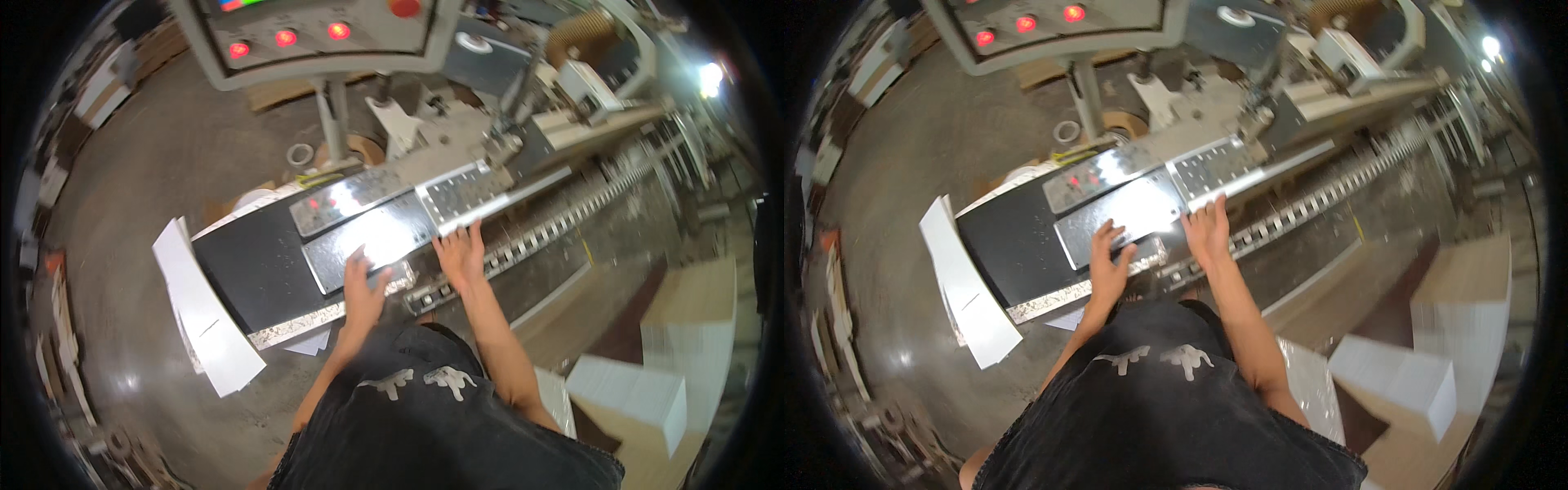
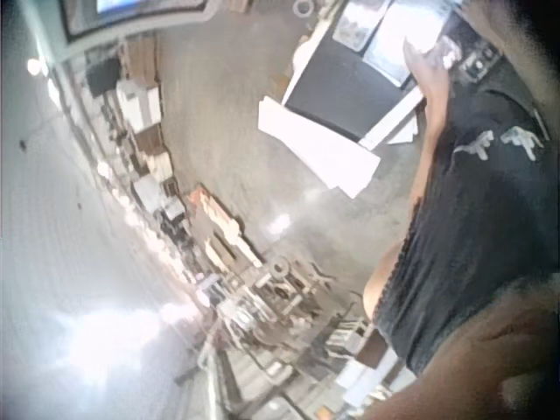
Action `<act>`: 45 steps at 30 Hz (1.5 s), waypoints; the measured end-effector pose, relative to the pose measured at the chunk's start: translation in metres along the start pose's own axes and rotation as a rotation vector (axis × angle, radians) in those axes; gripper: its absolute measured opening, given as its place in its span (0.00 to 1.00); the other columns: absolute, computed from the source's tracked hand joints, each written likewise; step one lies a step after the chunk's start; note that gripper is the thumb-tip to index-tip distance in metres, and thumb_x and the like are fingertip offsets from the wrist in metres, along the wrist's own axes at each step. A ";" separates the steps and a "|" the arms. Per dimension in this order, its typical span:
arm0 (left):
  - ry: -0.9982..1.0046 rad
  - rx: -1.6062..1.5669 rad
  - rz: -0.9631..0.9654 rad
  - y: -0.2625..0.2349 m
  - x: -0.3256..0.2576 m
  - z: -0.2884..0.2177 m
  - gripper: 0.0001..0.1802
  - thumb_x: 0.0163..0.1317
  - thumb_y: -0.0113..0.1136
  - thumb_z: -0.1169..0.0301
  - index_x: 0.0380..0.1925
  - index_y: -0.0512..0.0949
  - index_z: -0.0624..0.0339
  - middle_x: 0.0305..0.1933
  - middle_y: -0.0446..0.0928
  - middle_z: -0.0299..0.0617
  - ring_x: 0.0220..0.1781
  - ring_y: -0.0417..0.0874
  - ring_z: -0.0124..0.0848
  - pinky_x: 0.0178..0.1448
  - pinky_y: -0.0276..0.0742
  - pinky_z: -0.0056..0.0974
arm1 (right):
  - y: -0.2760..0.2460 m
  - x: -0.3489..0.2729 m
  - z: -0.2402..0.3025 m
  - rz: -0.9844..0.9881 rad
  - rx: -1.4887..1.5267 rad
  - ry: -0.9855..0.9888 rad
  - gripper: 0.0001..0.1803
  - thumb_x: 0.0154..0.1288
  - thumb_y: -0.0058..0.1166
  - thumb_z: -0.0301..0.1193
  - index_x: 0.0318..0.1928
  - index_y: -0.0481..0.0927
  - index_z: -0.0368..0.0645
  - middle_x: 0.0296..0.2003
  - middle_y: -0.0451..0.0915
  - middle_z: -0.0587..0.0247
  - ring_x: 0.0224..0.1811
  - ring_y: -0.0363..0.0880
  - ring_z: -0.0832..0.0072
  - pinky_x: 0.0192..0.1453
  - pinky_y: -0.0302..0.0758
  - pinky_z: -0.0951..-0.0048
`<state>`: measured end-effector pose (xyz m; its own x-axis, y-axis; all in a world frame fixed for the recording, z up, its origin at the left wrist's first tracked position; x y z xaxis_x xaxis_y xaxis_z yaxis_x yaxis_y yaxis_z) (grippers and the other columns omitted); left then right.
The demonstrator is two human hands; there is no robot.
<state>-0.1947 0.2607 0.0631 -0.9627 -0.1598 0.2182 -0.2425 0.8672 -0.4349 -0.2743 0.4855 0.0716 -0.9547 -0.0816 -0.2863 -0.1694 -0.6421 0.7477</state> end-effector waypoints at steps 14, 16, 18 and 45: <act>0.133 -0.565 0.370 0.027 -0.010 -0.140 0.16 0.77 0.55 0.71 0.60 0.77 0.69 0.62 0.80 0.48 0.60 0.81 0.36 0.68 0.73 0.40 | -0.137 -0.204 0.008 -0.242 -0.668 -0.240 0.28 0.78 0.61 0.39 0.70 0.73 0.38 0.55 0.85 0.58 0.49 0.86 0.75 0.54 0.83 0.69; 0.169 -0.650 0.451 0.047 -0.027 -0.177 0.15 0.77 0.55 0.72 0.58 0.78 0.68 0.56 0.82 0.45 0.58 0.82 0.34 0.67 0.75 0.39 | -0.139 -0.261 -0.011 -0.414 -0.827 -0.334 0.25 0.78 0.60 0.38 0.66 0.76 0.37 0.44 0.87 0.61 0.43 0.84 0.75 0.49 0.82 0.69; 0.234 -0.771 0.570 0.086 -0.060 -0.222 0.13 0.77 0.56 0.73 0.56 0.79 0.66 0.54 0.83 0.45 0.56 0.83 0.33 0.65 0.77 0.40 | -0.152 -0.320 -0.023 -0.462 -1.151 -0.313 0.24 0.77 0.58 0.41 0.65 0.77 0.40 0.53 0.88 0.54 0.52 0.87 0.63 0.58 0.81 0.60; 0.744 -0.187 0.968 0.302 -0.293 -0.586 0.23 0.72 0.65 0.67 0.64 0.78 0.63 0.51 0.80 0.44 0.43 0.81 0.27 0.33 0.79 0.34 | -0.210 -0.640 0.097 -0.492 -1.518 -0.337 0.29 0.74 0.57 0.43 0.69 0.73 0.42 0.57 0.82 0.47 0.60 0.80 0.46 0.63 0.77 0.51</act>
Point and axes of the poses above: each hand's wrist, its own x-axis towards the middle knuckle, its own y-axis out of the palm, z = x × y, the point moved 2 cm from there along x, towards the middle knuckle
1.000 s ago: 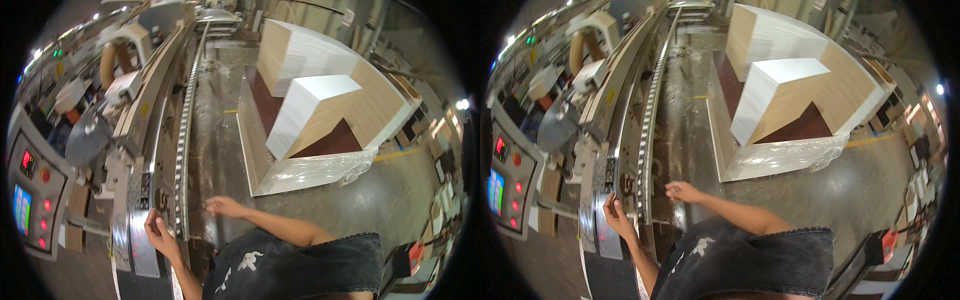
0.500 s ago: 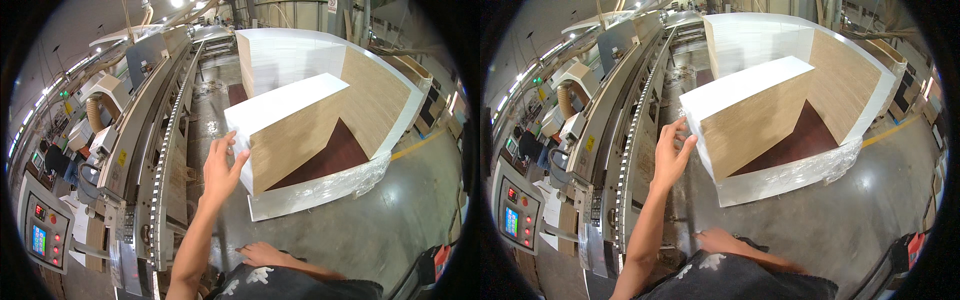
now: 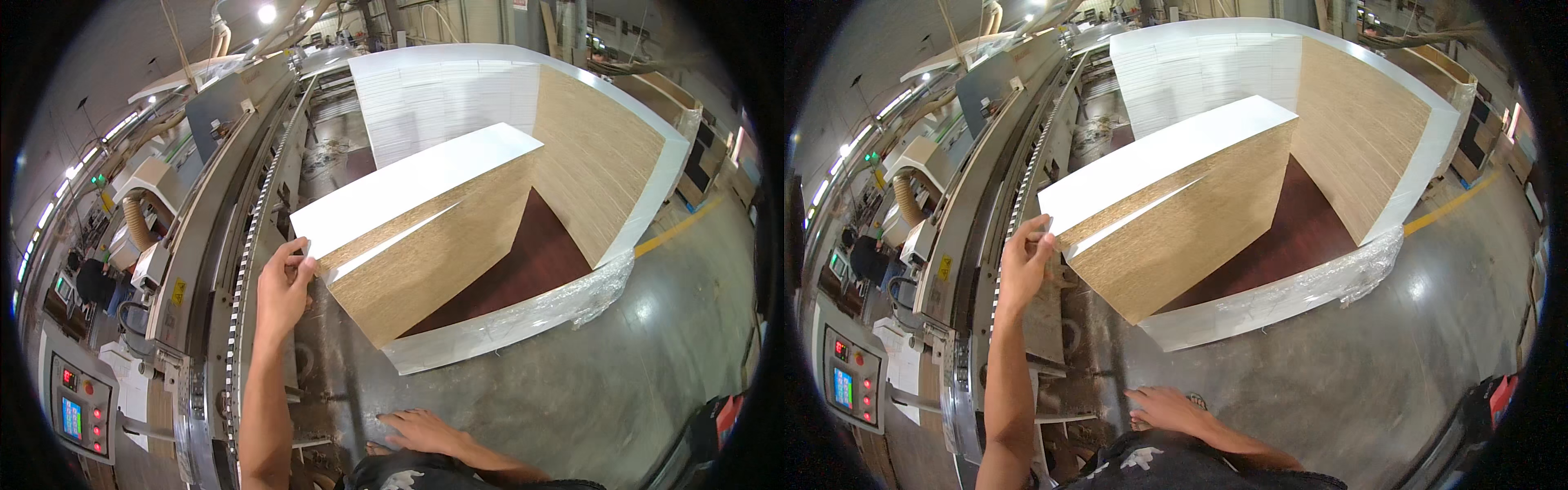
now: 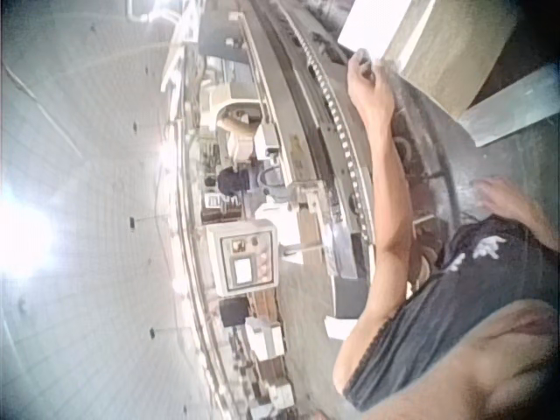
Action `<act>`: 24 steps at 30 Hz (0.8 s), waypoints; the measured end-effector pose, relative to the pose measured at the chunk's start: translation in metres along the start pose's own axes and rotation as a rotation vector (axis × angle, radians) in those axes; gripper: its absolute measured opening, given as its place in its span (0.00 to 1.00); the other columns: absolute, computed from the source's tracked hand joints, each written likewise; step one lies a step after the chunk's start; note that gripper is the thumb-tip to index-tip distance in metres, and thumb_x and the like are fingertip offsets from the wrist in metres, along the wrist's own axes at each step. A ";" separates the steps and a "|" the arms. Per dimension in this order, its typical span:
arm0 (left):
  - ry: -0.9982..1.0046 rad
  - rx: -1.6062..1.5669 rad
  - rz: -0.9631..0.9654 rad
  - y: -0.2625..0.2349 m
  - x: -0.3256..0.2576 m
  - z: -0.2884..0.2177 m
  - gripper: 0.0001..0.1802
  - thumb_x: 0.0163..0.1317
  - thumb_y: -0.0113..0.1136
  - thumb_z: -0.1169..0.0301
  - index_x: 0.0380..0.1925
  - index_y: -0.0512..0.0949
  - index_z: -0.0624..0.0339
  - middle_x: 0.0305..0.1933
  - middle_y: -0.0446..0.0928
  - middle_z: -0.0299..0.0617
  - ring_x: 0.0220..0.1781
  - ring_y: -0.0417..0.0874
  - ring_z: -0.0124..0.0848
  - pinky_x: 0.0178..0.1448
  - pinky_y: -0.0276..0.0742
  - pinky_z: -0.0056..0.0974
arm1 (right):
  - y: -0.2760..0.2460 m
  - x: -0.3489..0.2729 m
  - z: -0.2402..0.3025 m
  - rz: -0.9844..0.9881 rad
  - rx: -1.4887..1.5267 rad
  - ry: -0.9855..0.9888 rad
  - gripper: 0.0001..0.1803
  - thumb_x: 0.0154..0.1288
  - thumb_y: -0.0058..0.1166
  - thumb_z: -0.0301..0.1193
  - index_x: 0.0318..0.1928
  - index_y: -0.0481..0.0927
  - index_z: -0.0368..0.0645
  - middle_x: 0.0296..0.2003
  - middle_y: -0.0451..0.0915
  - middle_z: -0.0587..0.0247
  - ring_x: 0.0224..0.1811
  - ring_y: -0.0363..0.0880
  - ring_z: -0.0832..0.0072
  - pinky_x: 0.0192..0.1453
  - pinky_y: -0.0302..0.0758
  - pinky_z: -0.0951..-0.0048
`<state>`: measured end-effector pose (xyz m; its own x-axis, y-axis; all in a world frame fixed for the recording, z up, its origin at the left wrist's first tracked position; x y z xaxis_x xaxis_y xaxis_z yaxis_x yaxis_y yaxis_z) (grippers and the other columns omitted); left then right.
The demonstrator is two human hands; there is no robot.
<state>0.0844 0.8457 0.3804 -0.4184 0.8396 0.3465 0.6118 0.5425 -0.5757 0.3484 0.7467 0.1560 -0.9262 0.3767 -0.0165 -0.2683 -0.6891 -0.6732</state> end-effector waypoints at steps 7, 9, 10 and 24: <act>0.551 0.609 -0.193 0.019 -0.002 -0.004 0.25 0.58 0.74 0.70 0.57 0.83 0.54 0.62 0.79 0.45 0.69 0.76 0.46 0.77 0.62 0.55 | 0.000 0.015 -0.005 -0.036 -0.024 0.056 0.29 0.74 0.57 0.43 0.69 0.73 0.43 0.59 0.81 0.46 0.60 0.79 0.45 0.62 0.78 0.50; 0.604 0.574 -0.204 0.015 -0.006 0.004 0.21 0.57 0.72 0.74 0.52 0.83 0.52 0.57 0.80 0.40 0.67 0.77 0.42 0.78 0.59 0.57 | -0.005 0.017 0.003 -0.049 -0.044 0.083 0.29 0.75 0.57 0.43 0.70 0.72 0.44 0.60 0.80 0.45 0.60 0.79 0.44 0.62 0.77 0.50; 0.630 0.559 -0.209 0.011 -0.011 0.008 0.19 0.57 0.70 0.76 0.50 0.84 0.51 0.55 0.81 0.37 0.66 0.78 0.40 0.79 0.57 0.59 | -0.006 0.018 0.009 -0.050 -0.049 0.095 0.30 0.75 0.58 0.43 0.71 0.71 0.44 0.61 0.80 0.45 0.61 0.80 0.45 0.63 0.78 0.50; 0.469 0.567 -0.717 -0.218 -0.254 0.113 0.17 0.48 0.73 0.82 0.37 0.85 0.50 0.44 0.85 0.34 0.49 0.85 0.36 0.59 0.75 0.48 | -0.095 0.131 0.094 -0.538 1.495 -0.242 0.37 0.77 0.54 0.56 0.70 0.69 0.41 0.64 0.77 0.55 0.66 0.76 0.64 0.67 0.77 0.52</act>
Point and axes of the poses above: each hand's wrist, its own x-axis towards the middle knuckle, its own y-axis out of the palm, z = x × y, the point moved 2 cm from there along x, towards the middle knuckle
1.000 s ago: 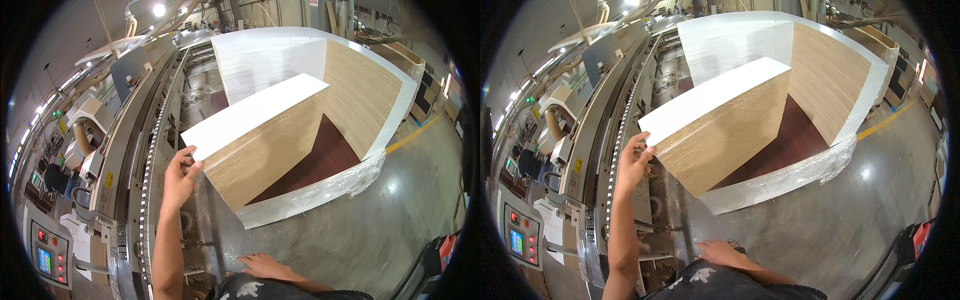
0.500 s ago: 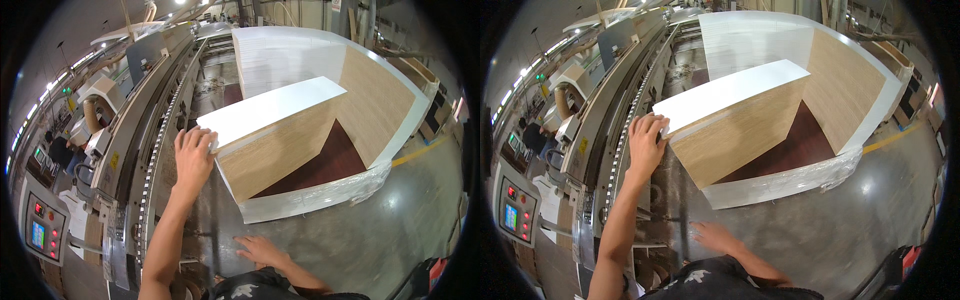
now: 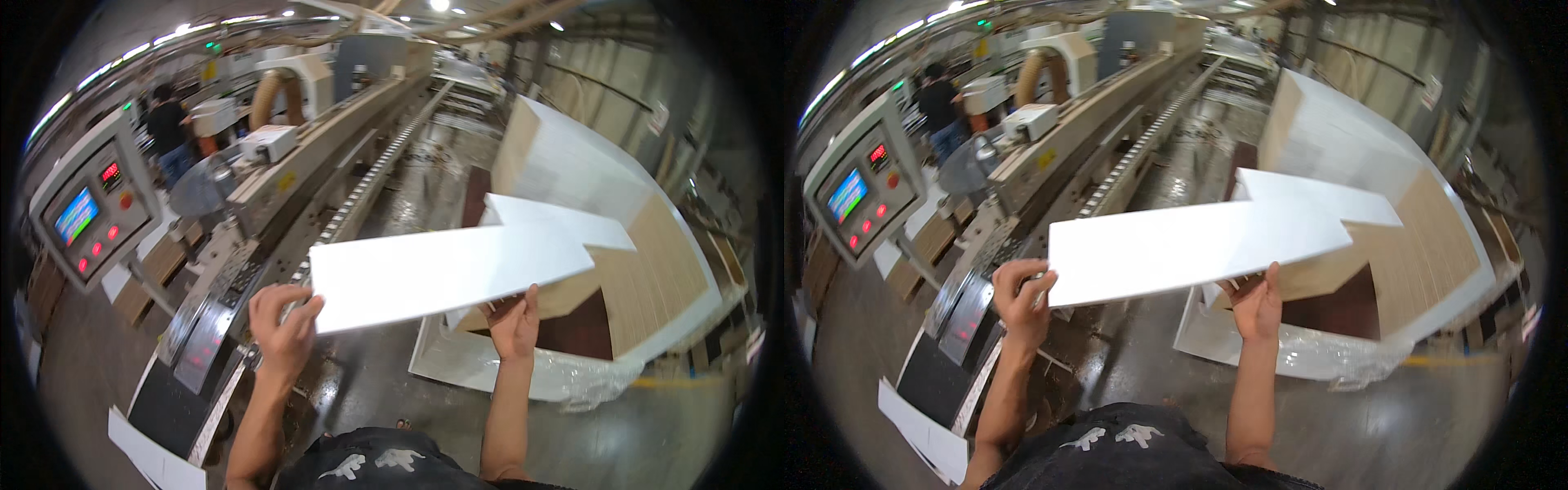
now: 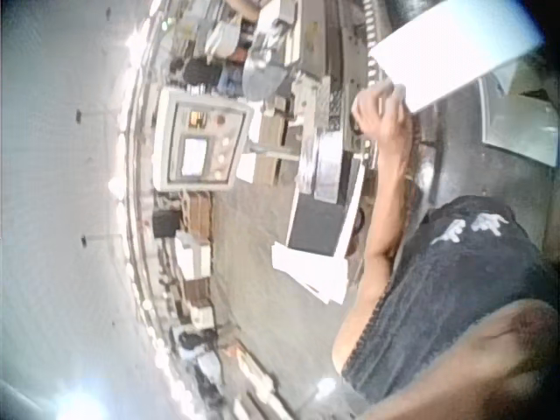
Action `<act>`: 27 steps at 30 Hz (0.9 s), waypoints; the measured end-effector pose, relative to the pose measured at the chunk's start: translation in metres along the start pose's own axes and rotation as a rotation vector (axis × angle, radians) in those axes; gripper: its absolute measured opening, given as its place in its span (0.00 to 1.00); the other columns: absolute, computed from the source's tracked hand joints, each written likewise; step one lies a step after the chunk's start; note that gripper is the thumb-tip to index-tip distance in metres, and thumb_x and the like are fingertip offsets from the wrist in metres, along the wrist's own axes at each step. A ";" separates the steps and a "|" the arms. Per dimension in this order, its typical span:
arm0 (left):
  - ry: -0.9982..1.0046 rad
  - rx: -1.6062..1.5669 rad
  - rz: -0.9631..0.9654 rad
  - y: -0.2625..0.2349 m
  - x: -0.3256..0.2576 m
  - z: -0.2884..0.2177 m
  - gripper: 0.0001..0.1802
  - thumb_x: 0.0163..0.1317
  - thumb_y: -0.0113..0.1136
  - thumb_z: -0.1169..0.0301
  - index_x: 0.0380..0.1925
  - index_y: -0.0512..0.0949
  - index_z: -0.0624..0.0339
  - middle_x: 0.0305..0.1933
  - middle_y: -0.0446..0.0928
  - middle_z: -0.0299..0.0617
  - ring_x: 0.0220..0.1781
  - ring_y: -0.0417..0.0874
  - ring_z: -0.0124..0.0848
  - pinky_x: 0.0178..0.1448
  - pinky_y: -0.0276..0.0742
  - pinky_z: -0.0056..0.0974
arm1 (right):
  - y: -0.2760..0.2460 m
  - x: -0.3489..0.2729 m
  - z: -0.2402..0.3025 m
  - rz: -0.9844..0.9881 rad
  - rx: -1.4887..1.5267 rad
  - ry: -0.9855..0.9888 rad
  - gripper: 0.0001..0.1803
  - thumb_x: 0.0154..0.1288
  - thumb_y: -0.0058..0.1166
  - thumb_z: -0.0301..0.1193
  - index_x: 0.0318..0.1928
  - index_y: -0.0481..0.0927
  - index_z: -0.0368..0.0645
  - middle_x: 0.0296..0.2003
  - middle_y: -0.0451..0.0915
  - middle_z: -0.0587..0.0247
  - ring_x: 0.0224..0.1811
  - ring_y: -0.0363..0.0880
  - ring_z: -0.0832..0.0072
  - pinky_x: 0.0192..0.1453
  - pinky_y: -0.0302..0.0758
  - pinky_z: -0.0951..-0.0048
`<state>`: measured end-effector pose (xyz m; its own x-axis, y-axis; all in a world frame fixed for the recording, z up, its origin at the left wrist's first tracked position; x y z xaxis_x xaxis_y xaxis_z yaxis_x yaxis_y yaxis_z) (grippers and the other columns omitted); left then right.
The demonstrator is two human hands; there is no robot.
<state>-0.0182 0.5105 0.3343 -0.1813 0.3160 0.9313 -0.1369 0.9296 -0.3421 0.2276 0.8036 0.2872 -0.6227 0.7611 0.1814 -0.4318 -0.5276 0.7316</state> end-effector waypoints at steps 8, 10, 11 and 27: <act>-1.326 -0.662 -0.087 -0.203 -0.225 0.079 0.23 0.70 0.56 0.80 0.65 0.77 0.65 0.54 0.83 0.40 0.51 0.82 0.26 0.57 0.77 0.33 | 0.110 -0.063 -0.199 -0.044 -0.123 0.475 0.29 0.68 0.60 0.23 0.68 0.71 0.43 0.57 0.80 0.61 0.57 0.82 0.63 0.56 0.83 0.57; -1.527 -0.641 -0.251 -0.245 -0.281 0.073 0.24 0.70 0.57 0.79 0.67 0.76 0.65 0.55 0.83 0.41 0.50 0.83 0.26 0.53 0.79 0.33 | 0.107 -0.079 -0.267 0.037 -0.179 0.637 0.27 0.68 0.60 0.23 0.67 0.73 0.42 0.59 0.80 0.59 0.60 0.80 0.59 0.63 0.80 0.51; -1.609 -0.590 -0.317 -0.265 -0.305 0.066 0.24 0.70 0.58 0.78 0.67 0.76 0.65 0.55 0.83 0.42 0.50 0.83 0.26 0.52 0.79 0.32 | 0.108 -0.085 -0.300 0.107 -0.248 0.785 0.27 0.68 0.60 0.24 0.67 0.72 0.41 0.59 0.79 0.58 0.61 0.79 0.57 0.64 0.79 0.48; -1.669 -0.189 -0.651 -0.350 -0.466 0.108 0.32 0.70 0.66 0.70 0.72 0.71 0.66 0.60 0.82 0.45 0.47 0.83 0.26 0.47 0.79 0.29 | 0.197 -0.118 -0.603 0.242 -0.465 1.086 0.41 0.73 0.51 0.17 0.79 0.45 0.48 0.54 0.76 0.55 0.55 0.80 0.61 0.62 0.81 0.48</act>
Point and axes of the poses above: each hand's wrist, its own x-axis towards the middle knuckle, its own y-axis out of the palm, z = x × y, the point moved 2 cm from there along x, towards the middle knuckle
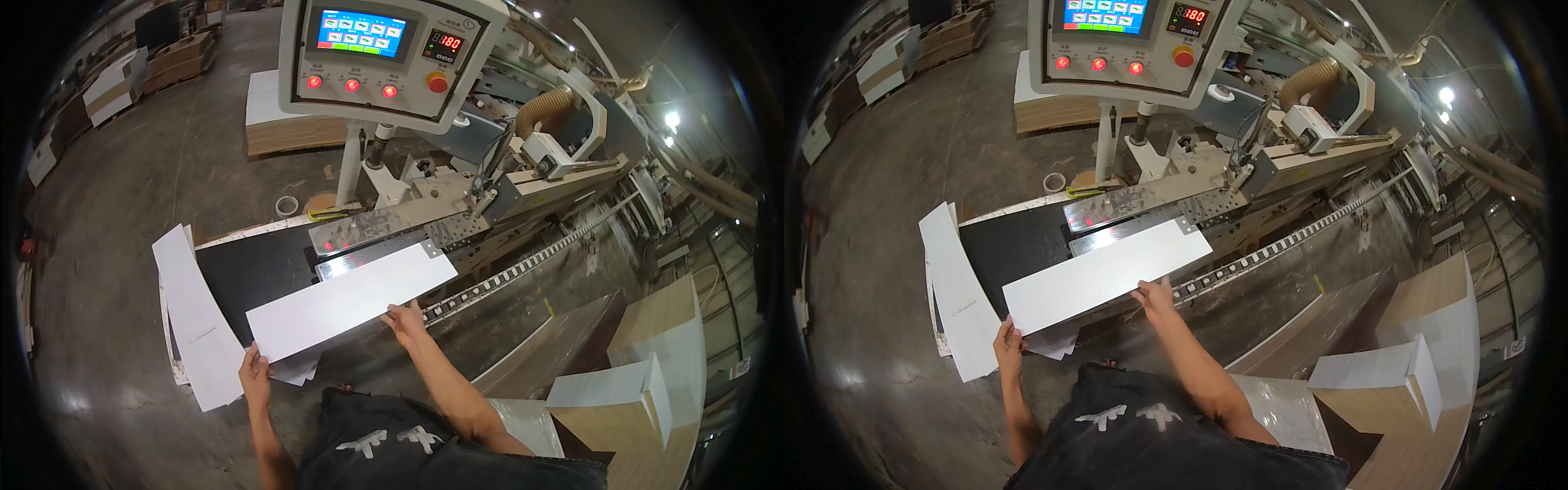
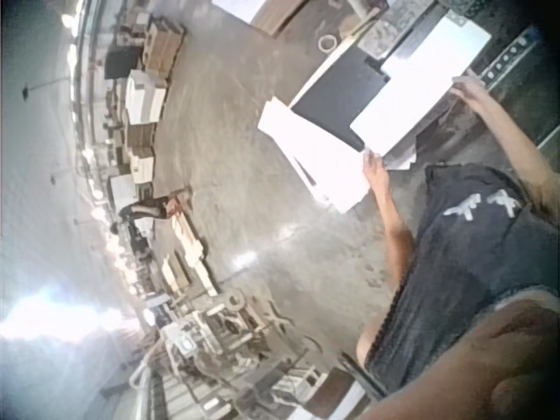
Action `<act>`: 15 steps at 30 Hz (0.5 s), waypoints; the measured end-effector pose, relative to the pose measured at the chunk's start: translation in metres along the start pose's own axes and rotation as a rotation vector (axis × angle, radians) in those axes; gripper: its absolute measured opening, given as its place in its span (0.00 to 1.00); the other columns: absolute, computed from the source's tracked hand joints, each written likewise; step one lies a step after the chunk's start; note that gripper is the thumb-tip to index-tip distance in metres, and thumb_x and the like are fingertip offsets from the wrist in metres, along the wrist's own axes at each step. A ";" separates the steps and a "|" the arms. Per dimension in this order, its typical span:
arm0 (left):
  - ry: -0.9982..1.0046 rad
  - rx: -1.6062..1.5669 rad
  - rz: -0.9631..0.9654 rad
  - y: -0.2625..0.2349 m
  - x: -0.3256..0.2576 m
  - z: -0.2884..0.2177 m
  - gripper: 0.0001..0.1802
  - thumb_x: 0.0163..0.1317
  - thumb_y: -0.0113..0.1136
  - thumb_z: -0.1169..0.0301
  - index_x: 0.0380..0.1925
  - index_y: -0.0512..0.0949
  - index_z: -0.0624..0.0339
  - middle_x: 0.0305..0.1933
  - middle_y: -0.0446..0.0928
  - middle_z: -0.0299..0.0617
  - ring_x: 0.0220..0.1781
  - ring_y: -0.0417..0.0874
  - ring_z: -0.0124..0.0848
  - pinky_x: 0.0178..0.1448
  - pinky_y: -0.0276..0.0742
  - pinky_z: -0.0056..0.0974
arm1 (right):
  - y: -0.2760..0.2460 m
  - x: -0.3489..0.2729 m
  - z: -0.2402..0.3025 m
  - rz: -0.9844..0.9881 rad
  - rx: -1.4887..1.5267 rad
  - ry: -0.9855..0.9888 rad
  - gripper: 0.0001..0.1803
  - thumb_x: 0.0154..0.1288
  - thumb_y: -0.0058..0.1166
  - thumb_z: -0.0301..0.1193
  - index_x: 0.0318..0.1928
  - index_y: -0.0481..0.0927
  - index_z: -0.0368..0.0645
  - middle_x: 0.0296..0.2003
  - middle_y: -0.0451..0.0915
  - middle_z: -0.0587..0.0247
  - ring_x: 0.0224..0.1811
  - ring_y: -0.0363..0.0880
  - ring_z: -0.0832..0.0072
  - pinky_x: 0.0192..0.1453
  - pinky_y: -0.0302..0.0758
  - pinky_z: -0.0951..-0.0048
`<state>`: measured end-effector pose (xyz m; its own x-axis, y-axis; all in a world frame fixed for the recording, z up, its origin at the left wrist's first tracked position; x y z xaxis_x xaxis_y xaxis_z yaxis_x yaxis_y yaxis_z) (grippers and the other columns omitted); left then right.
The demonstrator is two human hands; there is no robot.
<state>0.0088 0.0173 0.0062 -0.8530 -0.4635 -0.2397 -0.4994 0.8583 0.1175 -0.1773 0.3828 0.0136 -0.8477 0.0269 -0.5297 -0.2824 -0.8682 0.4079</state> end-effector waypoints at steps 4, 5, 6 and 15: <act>0.174 0.033 0.091 0.024 0.022 0.014 0.39 0.64 0.70 0.78 0.75 0.66 0.67 0.57 0.82 0.50 0.48 0.85 0.29 0.47 0.83 0.32 | 0.009 0.017 0.007 -0.112 -0.104 -0.127 0.58 0.75 0.51 0.18 0.81 0.17 0.59 0.52 0.76 0.52 0.50 0.82 0.65 0.56 0.85 0.53; 0.168 0.073 0.082 0.031 0.024 0.013 0.40 0.64 0.70 0.78 0.75 0.66 0.67 0.57 0.82 0.50 0.48 0.85 0.29 0.47 0.83 0.32 | 0.009 0.020 0.010 -0.102 -0.119 -0.138 0.61 0.76 0.52 0.18 0.79 0.11 0.61 0.52 0.76 0.51 0.49 0.82 0.65 0.54 0.86 0.55; 0.162 0.112 0.072 0.038 0.026 0.011 0.40 0.64 0.71 0.78 0.75 0.66 0.68 0.56 0.82 0.50 0.48 0.85 0.30 0.47 0.84 0.32 | 0.009 0.024 0.014 -0.112 -0.154 -0.123 0.61 0.76 0.52 0.19 0.80 0.12 0.61 0.51 0.76 0.50 0.47 0.83 0.65 0.51 0.87 0.57; 0.159 0.310 -0.090 0.068 0.054 0.001 0.26 0.64 0.71 0.80 0.62 0.76 0.72 0.44 0.84 0.44 0.42 0.82 0.25 0.48 0.79 0.30 | 0.012 0.046 0.037 -0.116 -0.202 -0.091 0.60 0.78 0.53 0.22 0.79 0.10 0.59 0.39 0.78 0.51 0.33 0.85 0.66 0.43 0.89 0.60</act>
<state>-0.0710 0.0514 0.0006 -0.8326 -0.5481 -0.0797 -0.5251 0.8269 -0.2010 -0.2366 0.3917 0.0221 -0.8544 0.1683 -0.4917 -0.2921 -0.9380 0.1866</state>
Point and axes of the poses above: each hand's wrist, its own x-axis towards the middle knuckle, its own y-axis out of the palm, z = x × y, the point moved 2 cm from there along x, towards the middle knuckle
